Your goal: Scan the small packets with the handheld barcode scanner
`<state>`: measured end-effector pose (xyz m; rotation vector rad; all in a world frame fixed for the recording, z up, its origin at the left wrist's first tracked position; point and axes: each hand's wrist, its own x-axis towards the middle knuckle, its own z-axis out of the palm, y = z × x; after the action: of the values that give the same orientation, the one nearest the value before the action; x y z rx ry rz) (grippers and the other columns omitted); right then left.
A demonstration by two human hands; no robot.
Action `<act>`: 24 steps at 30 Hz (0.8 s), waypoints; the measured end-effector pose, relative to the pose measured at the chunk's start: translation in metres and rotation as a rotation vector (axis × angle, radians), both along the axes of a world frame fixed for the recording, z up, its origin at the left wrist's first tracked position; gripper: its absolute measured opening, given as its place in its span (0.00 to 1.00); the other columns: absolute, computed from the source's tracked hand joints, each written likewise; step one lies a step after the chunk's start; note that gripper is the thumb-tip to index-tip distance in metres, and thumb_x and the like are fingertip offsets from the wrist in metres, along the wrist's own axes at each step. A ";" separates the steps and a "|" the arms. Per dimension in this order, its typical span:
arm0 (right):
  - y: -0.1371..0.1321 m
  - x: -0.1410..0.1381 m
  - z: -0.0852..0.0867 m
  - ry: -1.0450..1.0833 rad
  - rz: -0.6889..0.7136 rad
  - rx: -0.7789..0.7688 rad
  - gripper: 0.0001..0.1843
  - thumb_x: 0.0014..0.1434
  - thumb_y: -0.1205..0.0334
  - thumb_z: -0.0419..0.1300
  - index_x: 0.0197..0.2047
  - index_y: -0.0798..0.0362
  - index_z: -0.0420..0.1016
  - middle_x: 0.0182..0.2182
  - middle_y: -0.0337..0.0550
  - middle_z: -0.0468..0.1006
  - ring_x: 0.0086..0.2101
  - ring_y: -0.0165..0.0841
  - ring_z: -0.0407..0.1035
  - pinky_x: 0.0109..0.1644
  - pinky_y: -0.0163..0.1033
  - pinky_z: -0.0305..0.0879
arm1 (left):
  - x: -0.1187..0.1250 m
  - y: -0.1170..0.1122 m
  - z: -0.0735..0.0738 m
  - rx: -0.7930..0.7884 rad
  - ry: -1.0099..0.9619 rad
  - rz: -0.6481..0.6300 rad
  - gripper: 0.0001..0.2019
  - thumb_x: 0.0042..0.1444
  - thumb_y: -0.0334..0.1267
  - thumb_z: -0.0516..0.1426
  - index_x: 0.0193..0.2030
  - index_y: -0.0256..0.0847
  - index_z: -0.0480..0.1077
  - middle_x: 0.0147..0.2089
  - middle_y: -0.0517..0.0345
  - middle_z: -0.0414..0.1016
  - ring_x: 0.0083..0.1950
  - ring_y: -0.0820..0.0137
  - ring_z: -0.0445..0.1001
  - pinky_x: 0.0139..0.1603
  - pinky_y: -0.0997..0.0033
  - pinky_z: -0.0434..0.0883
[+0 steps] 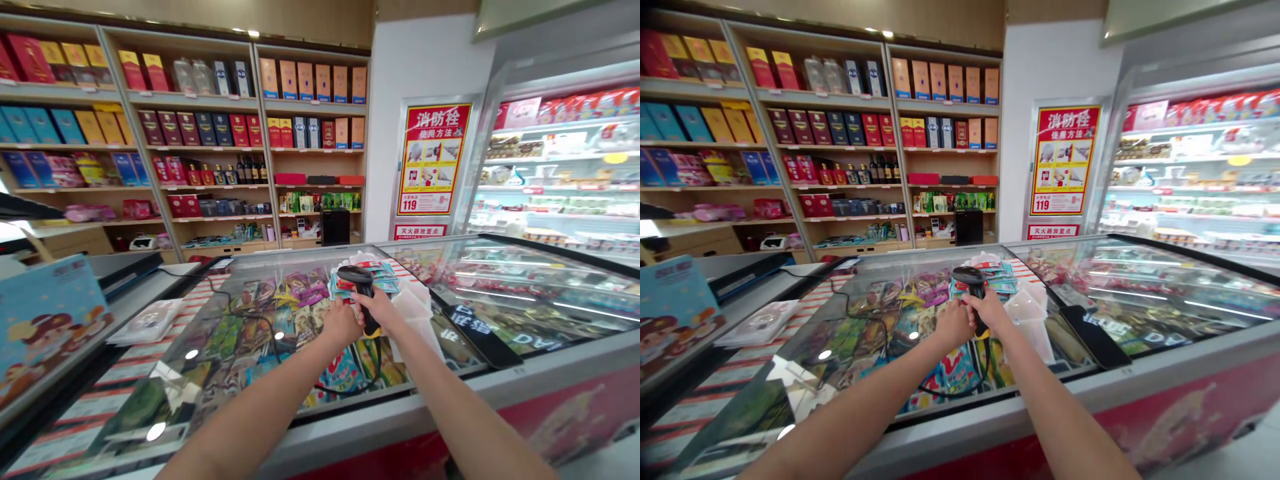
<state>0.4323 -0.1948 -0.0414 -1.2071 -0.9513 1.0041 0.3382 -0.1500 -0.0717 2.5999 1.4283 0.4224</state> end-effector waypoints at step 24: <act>-0.005 0.013 -0.016 0.032 -0.043 -0.006 0.20 0.42 0.54 0.68 0.32 0.52 0.63 0.15 0.29 0.66 0.13 0.24 0.60 0.16 0.31 0.61 | 0.018 0.048 -0.003 -0.282 -0.321 0.083 0.16 0.35 0.42 0.67 0.14 0.41 0.64 0.22 0.50 0.72 0.35 0.57 0.77 0.38 0.62 0.71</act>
<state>0.4458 -0.1999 -0.0577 -1.2084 -0.8947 0.9903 0.3561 -0.1019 -0.0750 2.1454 1.3752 0.5729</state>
